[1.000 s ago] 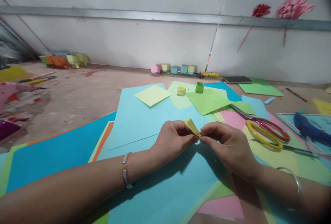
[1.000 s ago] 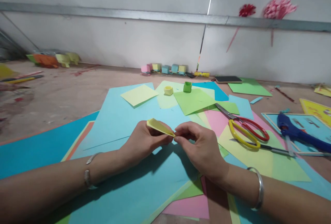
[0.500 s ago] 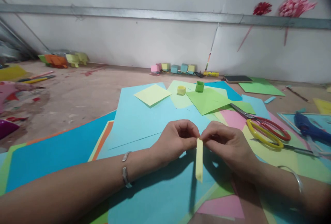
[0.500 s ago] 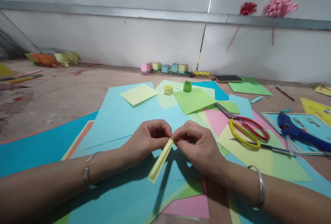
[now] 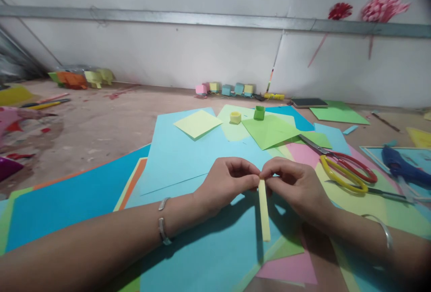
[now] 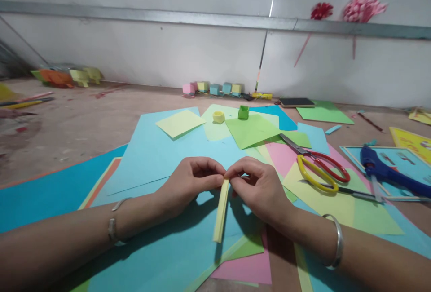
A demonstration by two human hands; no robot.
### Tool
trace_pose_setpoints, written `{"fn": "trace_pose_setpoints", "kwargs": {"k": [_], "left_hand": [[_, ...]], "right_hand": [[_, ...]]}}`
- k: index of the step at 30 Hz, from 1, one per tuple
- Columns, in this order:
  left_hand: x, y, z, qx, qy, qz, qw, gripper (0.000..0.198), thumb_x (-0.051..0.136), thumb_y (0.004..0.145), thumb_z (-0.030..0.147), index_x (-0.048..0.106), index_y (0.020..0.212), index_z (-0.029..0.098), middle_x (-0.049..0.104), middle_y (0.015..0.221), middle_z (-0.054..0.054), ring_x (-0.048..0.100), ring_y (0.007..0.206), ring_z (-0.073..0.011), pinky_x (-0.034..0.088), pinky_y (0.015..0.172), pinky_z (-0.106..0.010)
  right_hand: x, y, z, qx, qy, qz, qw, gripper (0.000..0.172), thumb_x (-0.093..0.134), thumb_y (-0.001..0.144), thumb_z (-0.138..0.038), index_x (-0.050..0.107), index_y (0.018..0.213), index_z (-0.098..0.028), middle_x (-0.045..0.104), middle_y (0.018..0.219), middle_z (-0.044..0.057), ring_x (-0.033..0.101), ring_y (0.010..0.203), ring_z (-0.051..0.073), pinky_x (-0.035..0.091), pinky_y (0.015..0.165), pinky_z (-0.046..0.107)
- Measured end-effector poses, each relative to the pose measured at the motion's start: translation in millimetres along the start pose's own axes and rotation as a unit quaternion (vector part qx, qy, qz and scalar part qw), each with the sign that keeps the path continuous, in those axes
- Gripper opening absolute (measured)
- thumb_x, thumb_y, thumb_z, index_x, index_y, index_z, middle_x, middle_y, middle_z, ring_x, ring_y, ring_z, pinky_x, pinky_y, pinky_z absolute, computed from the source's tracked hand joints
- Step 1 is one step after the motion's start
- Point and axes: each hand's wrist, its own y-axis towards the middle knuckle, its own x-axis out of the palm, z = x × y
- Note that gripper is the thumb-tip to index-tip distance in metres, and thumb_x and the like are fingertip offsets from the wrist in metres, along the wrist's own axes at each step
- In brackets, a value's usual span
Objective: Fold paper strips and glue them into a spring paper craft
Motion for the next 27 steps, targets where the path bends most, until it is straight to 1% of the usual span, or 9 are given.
{"fn": "trace_pose_setpoints", "kwargs": {"k": [4, 7, 9, 11, 13, 18, 21, 25, 27], "left_hand": [[-0.1, 1, -4, 0.008, 0.018, 0.010, 1.000, 0.015, 0.076, 0.061, 0.017, 0.066, 0.070, 0.011, 0.066, 0.064, -0.002, 0.059, 0.059, -0.0112, 0.048, 0.062, -0.026], [0.8, 2, -4, 0.031, 0.039, 0.019, 0.999, 0.017, 0.077, 0.061, 0.017, 0.064, 0.071, 0.013, 0.065, 0.066, -0.001, 0.058, 0.060, -0.0107, 0.047, 0.060, -0.025], [1.5, 2, -4, 0.048, 0.061, 0.026, 0.997, 0.017, 0.076, 0.061, 0.015, 0.063, 0.071, 0.013, 0.063, 0.066, 0.000, 0.057, 0.060, -0.0104, 0.046, 0.060, -0.025], [2.3, 1, -3, 0.055, 0.079, 0.028, 0.995, 0.016, 0.075, 0.061, 0.015, 0.062, 0.070, 0.013, 0.062, 0.065, 0.001, 0.056, 0.059, -0.0105, 0.045, 0.059, -0.025], [3.1, 0, -4, 0.048, 0.077, 0.027, 0.996, 0.015, 0.075, 0.062, 0.017, 0.062, 0.070, 0.013, 0.062, 0.064, 0.000, 0.057, 0.059, -0.0108, 0.045, 0.059, -0.026], [4.0, -1, -4, 0.017, 0.024, 0.031, 0.999, 0.016, 0.075, 0.061, 0.018, 0.061, 0.068, 0.013, 0.062, 0.060, 0.001, 0.058, 0.056, -0.0110, 0.046, 0.060, -0.026], [2.9, 0, -4, 0.013, -0.007, 0.031, 0.999, 0.019, 0.076, 0.059, 0.016, 0.060, 0.070, 0.014, 0.060, 0.055, 0.003, 0.055, 0.051, -0.0093, 0.043, 0.055, -0.024], [0.9, 1, -1, 0.016, -0.038, 0.037, 0.998, 0.021, 0.076, 0.059, 0.016, 0.057, 0.068, 0.015, 0.058, 0.054, 0.004, 0.053, 0.048, -0.0079, 0.041, 0.051, -0.022], [0.3, 1, 0, 0.017, -0.038, 0.043, 0.998, 0.022, 0.076, 0.060, 0.015, 0.055, 0.066, 0.015, 0.058, 0.054, 0.004, 0.053, 0.048, -0.0076, 0.040, 0.050, -0.022]], "right_hand": [[-2, 1, -1, -0.009, -0.029, -0.020, 0.999, 0.014, 0.057, 0.078, -0.018, 0.068, 0.070, -0.018, 0.066, 0.074, 0.002, 0.062, 0.061, 0.012, 0.051, 0.058, 0.025], [-1, 0, 1, -0.020, -0.057, 0.000, 0.998, 0.009, 0.059, 0.078, -0.021, 0.066, 0.073, -0.018, 0.065, 0.073, 0.002, 0.061, 0.066, 0.014, 0.050, 0.059, 0.025], [1, 0, 3, -0.008, -0.064, 0.016, 0.998, 0.004, 0.061, 0.077, -0.022, 0.062, 0.076, -0.019, 0.062, 0.070, 0.001, 0.059, 0.064, 0.013, 0.049, 0.057, 0.024], [3, 0, 4, 0.003, -0.071, 0.023, 0.997, 0.004, 0.061, 0.077, -0.021, 0.058, 0.076, -0.019, 0.058, 0.068, -0.001, 0.056, 0.061, 0.012, 0.047, 0.054, 0.024], [4, 0, 5, 0.004, -0.082, 0.020, 0.996, 0.005, 0.060, 0.077, -0.020, 0.055, 0.076, -0.019, 0.056, 0.067, -0.002, 0.054, 0.060, 0.012, 0.046, 0.054, 0.024], [2, -1, 5, -0.010, -0.088, 0.009, 0.996, 0.011, 0.062, 0.080, -0.021, 0.054, 0.073, -0.020, 0.056, 0.066, -0.002, 0.054, 0.059, 0.013, 0.045, 0.052, 0.025], [0, -2, 6, -0.073, -0.113, 0.001, 0.991, 0.006, 0.059, 0.084, -0.017, 0.059, 0.079, -0.020, 0.060, 0.069, -0.001, 0.056, 0.062, 0.012, 0.047, 0.057, 0.024], [-4, -1, 10, -0.223, -0.154, -0.027, 0.962, 0.020, 0.049, 0.089, -0.006, 0.063, 0.091, -0.020, 0.065, 0.080, 0.001, 0.060, 0.074, 0.012, 0.050, 0.068, 0.025], [-4, 0, 13, -0.269, -0.171, -0.031, 0.947, 0.023, 0.049, 0.088, -0.003, 0.064, 0.093, -0.019, 0.066, 0.087, 0.003, 0.062, 0.080, 0.013, 0.052, 0.071, 0.025]]}}
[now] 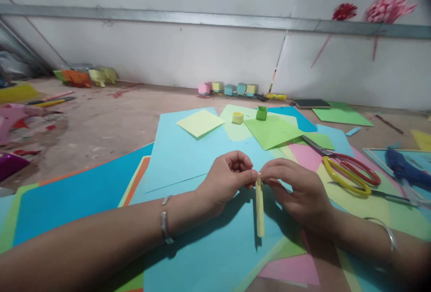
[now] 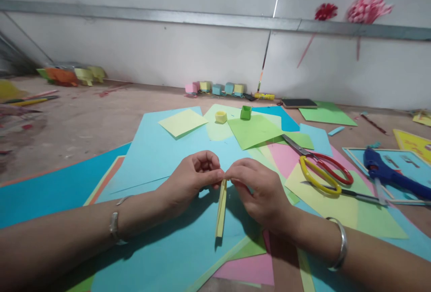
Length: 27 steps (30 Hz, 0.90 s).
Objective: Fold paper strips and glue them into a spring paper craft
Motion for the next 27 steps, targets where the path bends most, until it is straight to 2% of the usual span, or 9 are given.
{"fn": "trace_pose_setpoints", "kwargs": {"k": [4, 8, 11, 13, 16, 18, 20, 23, 27], "left_hand": [[-0.3, 1, -1, -0.002, 0.005, 0.003, 1.000, 0.021, 0.076, 0.062, 0.016, 0.055, 0.066, 0.015, 0.057, 0.053, 0.004, 0.053, 0.048, -0.0076, 0.041, 0.051, -0.021], [0.3, 0, -2, -0.005, -0.001, 0.011, 1.000, 0.022, 0.076, 0.061, 0.015, 0.055, 0.065, 0.015, 0.056, 0.053, 0.005, 0.053, 0.049, -0.0068, 0.041, 0.051, -0.021], [1.3, -1, -3, 0.000, -0.016, 0.010, 1.000, 0.021, 0.076, 0.061, 0.015, 0.056, 0.065, 0.015, 0.058, 0.054, 0.004, 0.055, 0.050, -0.0076, 0.043, 0.053, -0.021], [1.9, -1, -4, 0.006, -0.023, 0.009, 1.000, 0.021, 0.076, 0.061, 0.016, 0.056, 0.066, 0.015, 0.060, 0.056, 0.003, 0.058, 0.052, -0.0086, 0.045, 0.055, -0.022], [3.0, -1, -6, 0.015, -0.018, 0.008, 1.000, 0.021, 0.077, 0.063, 0.017, 0.056, 0.067, 0.014, 0.061, 0.056, 0.002, 0.059, 0.053, -0.0094, 0.046, 0.056, -0.023], [3.4, -2, -6, 0.021, -0.009, 0.007, 1.000, 0.021, 0.077, 0.064, 0.018, 0.057, 0.067, 0.014, 0.062, 0.056, 0.002, 0.059, 0.054, -0.0097, 0.046, 0.058, -0.023], [3.5, -3, -5, 0.029, 0.001, 0.001, 1.000, 0.020, 0.078, 0.064, 0.017, 0.058, 0.068, 0.014, 0.063, 0.059, 0.001, 0.060, 0.057, -0.0101, 0.047, 0.059, -0.024], [2.5, -4, -3, 0.039, 0.011, -0.005, 0.999, 0.023, 0.081, 0.059, 0.014, 0.060, 0.069, 0.013, 0.064, 0.063, 0.001, 0.060, 0.059, -0.0097, 0.046, 0.060, -0.023], [0.0, -2, -3, 0.012, -0.007, -0.020, 1.000, 0.023, 0.082, 0.058, 0.015, 0.061, 0.068, 0.013, 0.064, 0.062, 0.001, 0.058, 0.056, -0.0097, 0.046, 0.058, -0.024]], "right_hand": [[2, 0, 2, -0.032, -0.054, 0.004, 0.998, 0.019, 0.055, 0.086, -0.005, 0.064, 0.094, -0.020, 0.065, 0.091, 0.005, 0.063, 0.080, 0.014, 0.053, 0.070, 0.025], [1, 1, -2, 0.000, -0.051, -0.008, 0.999, 0.012, 0.057, 0.087, -0.011, 0.064, 0.087, -0.020, 0.066, 0.087, 0.005, 0.064, 0.078, 0.015, 0.053, 0.069, 0.026], [1, 2, -6, 0.070, -0.015, 0.001, 0.997, 0.010, 0.057, 0.087, -0.015, 0.062, 0.082, -0.021, 0.066, 0.083, 0.003, 0.063, 0.077, 0.016, 0.051, 0.069, 0.028], [2, 4, -8, 0.145, 0.032, 0.011, 0.989, 0.009, 0.058, 0.086, -0.019, 0.060, 0.077, -0.021, 0.064, 0.077, 0.002, 0.061, 0.072, 0.015, 0.050, 0.066, 0.029], [5, 5, -8, 0.263, 0.117, 0.023, 0.958, 0.010, 0.062, 0.082, -0.026, 0.058, 0.075, -0.020, 0.062, 0.072, 0.001, 0.061, 0.067, 0.016, 0.051, 0.062, 0.029], [7, 6, -9, 0.305, 0.149, 0.033, 0.940, 0.013, 0.065, 0.079, -0.029, 0.056, 0.076, -0.020, 0.063, 0.072, 0.001, 0.062, 0.067, 0.016, 0.052, 0.063, 0.030], [6, 6, -9, 0.316, 0.154, 0.045, 0.935, 0.016, 0.067, 0.077, -0.030, 0.055, 0.076, -0.020, 0.062, 0.072, 0.001, 0.061, 0.066, 0.016, 0.052, 0.062, 0.029], [4, 5, -9, 0.297, 0.148, 0.056, 0.942, 0.014, 0.067, 0.076, -0.028, 0.057, 0.078, -0.020, 0.061, 0.070, -0.001, 0.059, 0.064, 0.014, 0.050, 0.058, 0.026], [0, 5, -7, 0.271, 0.115, 0.023, 0.955, 0.008, 0.068, 0.078, -0.027, 0.066, 0.075, -0.019, 0.066, 0.071, 0.001, 0.061, 0.067, 0.015, 0.050, 0.063, 0.028]]}}
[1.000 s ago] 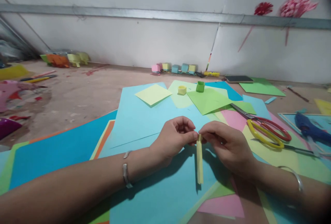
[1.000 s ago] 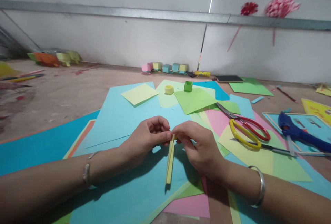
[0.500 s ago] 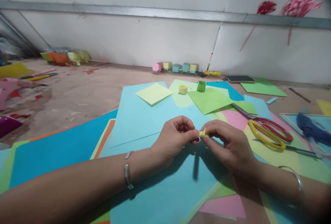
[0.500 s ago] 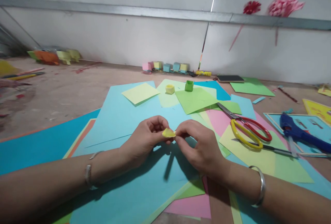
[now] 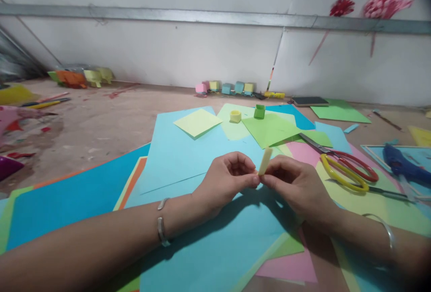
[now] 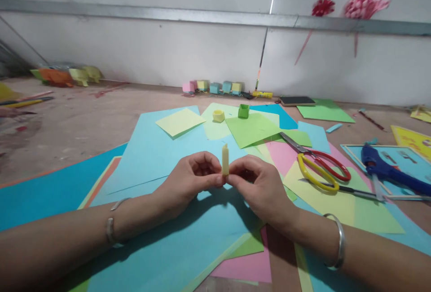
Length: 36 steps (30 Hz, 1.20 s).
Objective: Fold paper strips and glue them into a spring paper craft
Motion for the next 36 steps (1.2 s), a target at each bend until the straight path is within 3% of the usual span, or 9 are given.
{"fn": "trace_pose_setpoints", "kwargs": {"k": [9, 17, 27, 36], "left_hand": [[0.8, 1, 1, -0.021, 0.010, 0.000, 1.000, 0.010, 0.076, 0.058, 0.013, 0.067, 0.063, 0.013, 0.066, 0.059, -0.002, 0.057, 0.055, -0.0110, 0.047, 0.061, -0.028], [2.2, -1, 2, -0.005, 0.038, -0.021, 0.999, 0.009, 0.074, 0.058, 0.011, 0.066, 0.061, 0.014, 0.062, 0.054, 0.000, 0.053, 0.052, -0.0096, 0.041, 0.055, -0.025], [1.9, -2, 2, -0.022, 0.015, -0.040, 0.999, 0.009, 0.072, 0.058, 0.013, 0.064, 0.062, 0.015, 0.060, 0.056, 0.001, 0.051, 0.053, -0.0095, 0.041, 0.055, -0.025], [0.7, -1, 2, -0.043, 0.021, -0.032, 0.998, 0.012, 0.075, 0.060, 0.015, 0.070, 0.071, 0.012, 0.067, 0.067, -0.003, 0.059, 0.061, -0.0122, 0.047, 0.064, -0.027]], "right_hand": [[0, 0, -2, -0.047, -0.044, 0.006, 0.998, 0.007, 0.068, 0.077, -0.027, 0.070, 0.074, -0.021, 0.071, 0.073, 0.003, 0.064, 0.068, 0.017, 0.050, 0.061, 0.030], [2, -1, -9, 0.086, 0.055, -0.028, 0.994, 0.005, 0.067, 0.071, -0.023, 0.067, 0.067, -0.019, 0.064, 0.062, -0.001, 0.056, 0.057, 0.012, 0.043, 0.050, 0.023], [3, 0, -11, 0.095, 0.109, -0.009, 0.989, 0.003, 0.065, 0.064, -0.019, 0.066, 0.061, -0.020, 0.060, 0.059, -0.002, 0.052, 0.055, 0.011, 0.043, 0.049, 0.022], [1, 0, -9, 0.101, 0.093, -0.013, 0.990, 0.003, 0.068, 0.067, -0.022, 0.069, 0.066, -0.019, 0.062, 0.060, -0.002, 0.053, 0.047, 0.010, 0.046, 0.046, 0.023]]}}
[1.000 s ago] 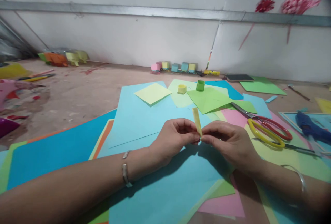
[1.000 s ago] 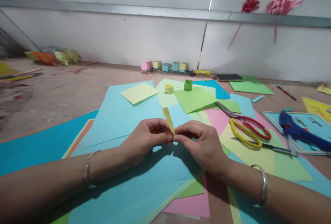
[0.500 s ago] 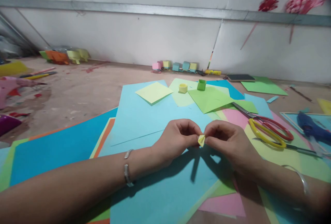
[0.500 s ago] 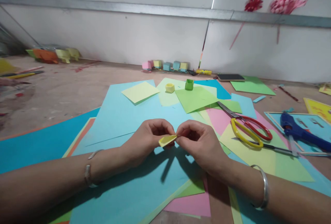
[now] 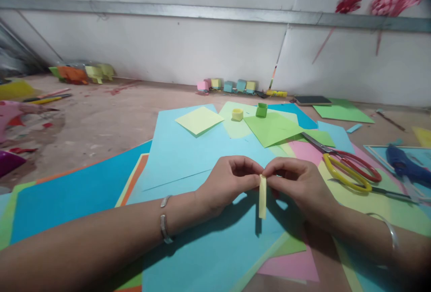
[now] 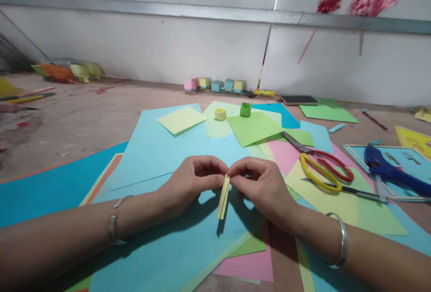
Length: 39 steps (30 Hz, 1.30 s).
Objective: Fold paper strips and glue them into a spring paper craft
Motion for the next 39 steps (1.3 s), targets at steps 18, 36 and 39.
{"fn": "trace_pose_setpoints", "kwargs": {"k": [18, 36, 39], "left_hand": [[2.7, -1, -3, 0.009, 0.028, 0.024, 0.999, 0.018, 0.075, 0.064, 0.018, 0.062, 0.074, 0.012, 0.061, 0.060, 0.001, 0.055, 0.055, -0.0100, 0.045, 0.059, -0.026], [1.4, 3, -4, 0.013, -0.050, 0.070, 0.996, 0.013, 0.073, 0.067, 0.012, 0.060, 0.071, 0.012, 0.061, 0.057, 0.002, 0.057, 0.052, -0.0076, 0.043, 0.056, -0.021], [1.6, 3, -5, 0.012, -0.057, 0.071, 0.996, 0.014, 0.074, 0.067, 0.013, 0.061, 0.072, 0.012, 0.063, 0.060, 0.001, 0.059, 0.054, -0.0088, 0.046, 0.059, -0.023]], "right_hand": [[0, 1, 4, -0.073, -0.128, -0.021, 0.989, 0.007, 0.060, 0.077, -0.019, 0.053, 0.076, -0.020, 0.052, 0.064, -0.004, 0.049, 0.056, 0.010, 0.041, 0.050, 0.022], [-4, 2, 13, -0.387, -0.325, 0.006, 0.863, 0.016, 0.048, 0.091, -0.010, 0.060, 0.084, -0.018, 0.066, 0.081, 0.006, 0.061, 0.073, 0.016, 0.049, 0.063, 0.027], [-2, 2, 10, -0.284, -0.266, 0.016, 0.921, 0.010, 0.054, 0.089, -0.016, 0.060, 0.081, -0.019, 0.063, 0.074, 0.002, 0.058, 0.066, 0.014, 0.047, 0.061, 0.026]]}}
